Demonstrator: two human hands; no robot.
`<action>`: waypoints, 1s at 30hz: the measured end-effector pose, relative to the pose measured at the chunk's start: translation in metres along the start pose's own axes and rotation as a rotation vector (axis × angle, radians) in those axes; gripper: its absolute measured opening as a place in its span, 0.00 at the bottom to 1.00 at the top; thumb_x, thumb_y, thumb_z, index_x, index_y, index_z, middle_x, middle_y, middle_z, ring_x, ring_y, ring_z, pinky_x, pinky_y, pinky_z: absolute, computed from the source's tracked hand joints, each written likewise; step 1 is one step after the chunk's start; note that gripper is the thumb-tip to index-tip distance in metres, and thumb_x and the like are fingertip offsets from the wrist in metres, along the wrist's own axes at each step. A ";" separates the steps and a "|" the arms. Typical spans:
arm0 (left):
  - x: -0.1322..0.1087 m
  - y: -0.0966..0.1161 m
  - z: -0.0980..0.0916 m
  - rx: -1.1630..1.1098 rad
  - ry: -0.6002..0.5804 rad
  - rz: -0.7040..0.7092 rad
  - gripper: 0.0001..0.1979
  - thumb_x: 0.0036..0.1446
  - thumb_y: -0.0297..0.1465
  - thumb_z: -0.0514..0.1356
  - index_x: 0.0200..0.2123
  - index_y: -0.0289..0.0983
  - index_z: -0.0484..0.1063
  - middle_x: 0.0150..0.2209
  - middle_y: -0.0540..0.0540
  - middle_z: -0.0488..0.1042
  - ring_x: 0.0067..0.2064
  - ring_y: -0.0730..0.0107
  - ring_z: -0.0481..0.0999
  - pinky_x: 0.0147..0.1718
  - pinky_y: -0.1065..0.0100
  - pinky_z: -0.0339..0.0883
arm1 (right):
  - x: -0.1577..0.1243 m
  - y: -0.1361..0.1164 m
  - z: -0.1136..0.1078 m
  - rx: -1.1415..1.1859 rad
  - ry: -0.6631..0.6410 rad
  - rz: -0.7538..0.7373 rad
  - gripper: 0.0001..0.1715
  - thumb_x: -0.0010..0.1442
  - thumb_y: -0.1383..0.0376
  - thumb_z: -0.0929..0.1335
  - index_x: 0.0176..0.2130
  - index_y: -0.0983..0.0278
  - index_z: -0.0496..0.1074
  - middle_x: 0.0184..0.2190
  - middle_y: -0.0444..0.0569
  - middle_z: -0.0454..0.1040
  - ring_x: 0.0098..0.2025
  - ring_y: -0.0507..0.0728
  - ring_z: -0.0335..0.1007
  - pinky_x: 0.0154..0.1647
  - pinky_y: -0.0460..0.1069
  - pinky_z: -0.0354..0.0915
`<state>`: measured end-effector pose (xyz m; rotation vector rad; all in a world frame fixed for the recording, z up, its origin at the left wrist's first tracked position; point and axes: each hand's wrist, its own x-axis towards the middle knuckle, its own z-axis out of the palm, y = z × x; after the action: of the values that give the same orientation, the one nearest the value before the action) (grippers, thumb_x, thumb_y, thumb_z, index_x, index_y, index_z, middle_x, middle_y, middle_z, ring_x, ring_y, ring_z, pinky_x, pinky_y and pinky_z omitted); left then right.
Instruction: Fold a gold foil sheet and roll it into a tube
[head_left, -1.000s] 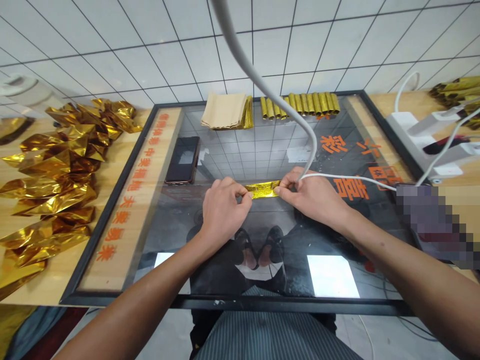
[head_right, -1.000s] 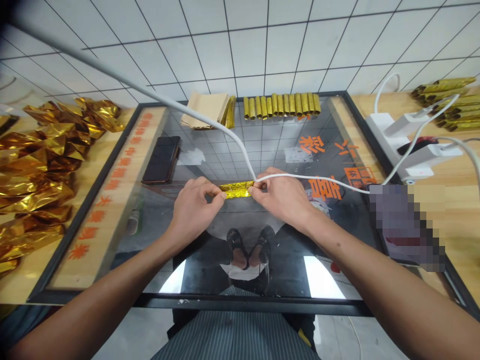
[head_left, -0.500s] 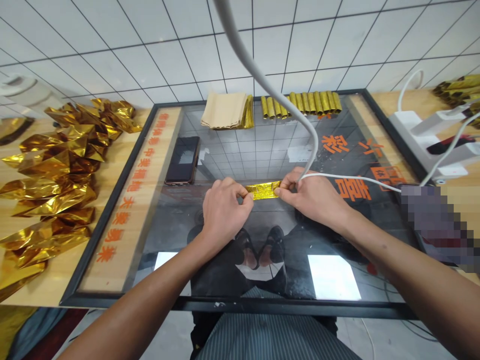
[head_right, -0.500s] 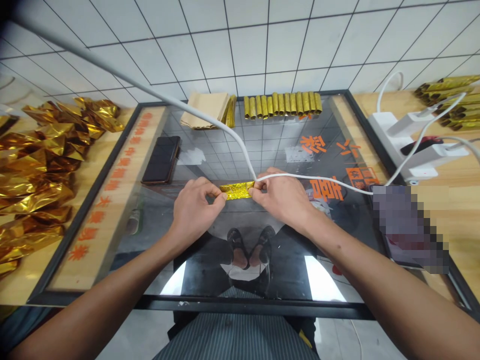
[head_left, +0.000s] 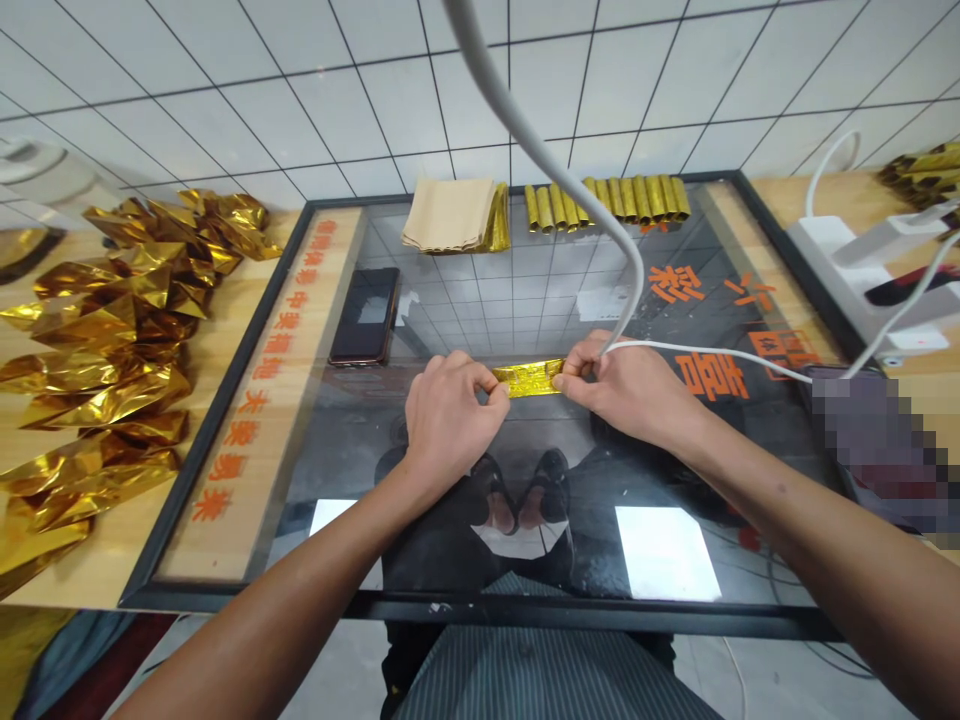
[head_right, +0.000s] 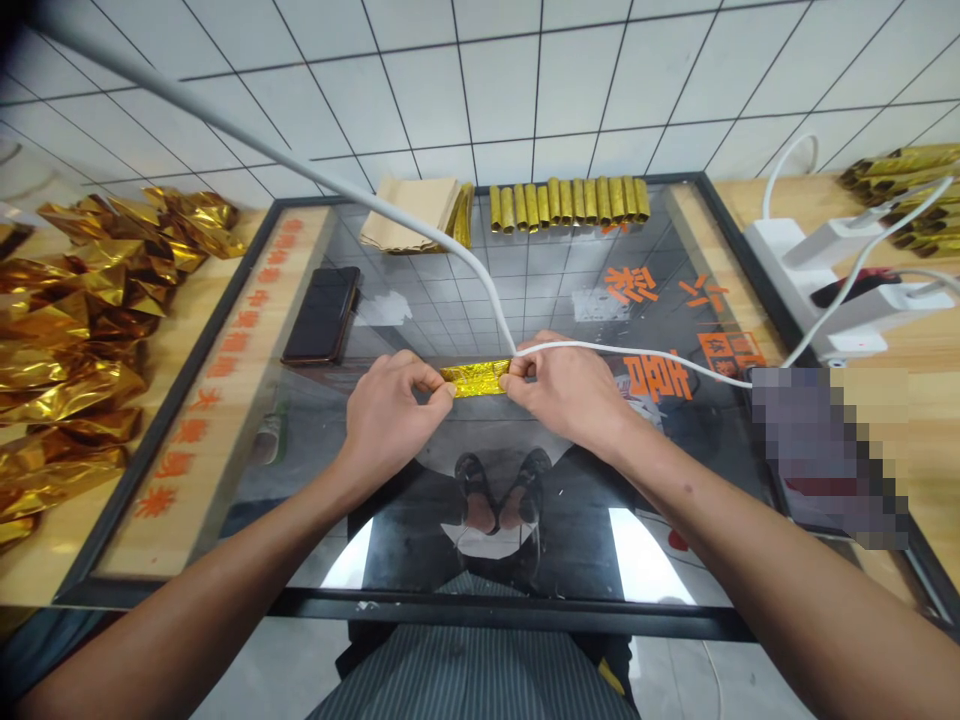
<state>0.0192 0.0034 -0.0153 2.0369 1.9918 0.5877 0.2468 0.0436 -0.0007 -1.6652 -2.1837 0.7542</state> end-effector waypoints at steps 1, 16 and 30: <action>0.000 0.000 0.000 0.001 -0.001 -0.001 0.10 0.61 0.32 0.66 0.26 0.42 0.75 0.35 0.50 0.77 0.42 0.59 0.73 0.39 0.59 0.62 | 0.000 0.000 0.000 -0.001 0.001 0.005 0.09 0.62 0.57 0.71 0.32 0.58 0.76 0.38 0.47 0.77 0.35 0.57 0.72 0.40 0.55 0.64; 0.001 0.001 -0.001 0.023 -0.005 0.006 0.11 0.62 0.33 0.66 0.26 0.42 0.75 0.35 0.48 0.77 0.42 0.57 0.74 0.40 0.58 0.65 | 0.000 -0.001 0.000 -0.025 0.004 0.003 0.08 0.61 0.58 0.71 0.32 0.58 0.77 0.38 0.46 0.79 0.33 0.56 0.72 0.37 0.54 0.64; 0.001 0.000 -0.002 0.009 -0.009 0.017 0.08 0.61 0.31 0.67 0.31 0.42 0.71 0.34 0.51 0.77 0.41 0.60 0.72 0.36 0.61 0.58 | 0.002 -0.002 -0.001 -0.079 -0.004 -0.016 0.06 0.61 0.59 0.70 0.33 0.58 0.75 0.38 0.47 0.78 0.35 0.58 0.72 0.38 0.55 0.64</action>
<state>0.0185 0.0039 -0.0138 2.0600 1.9781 0.5731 0.2453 0.0450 0.0005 -1.6827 -2.2548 0.6757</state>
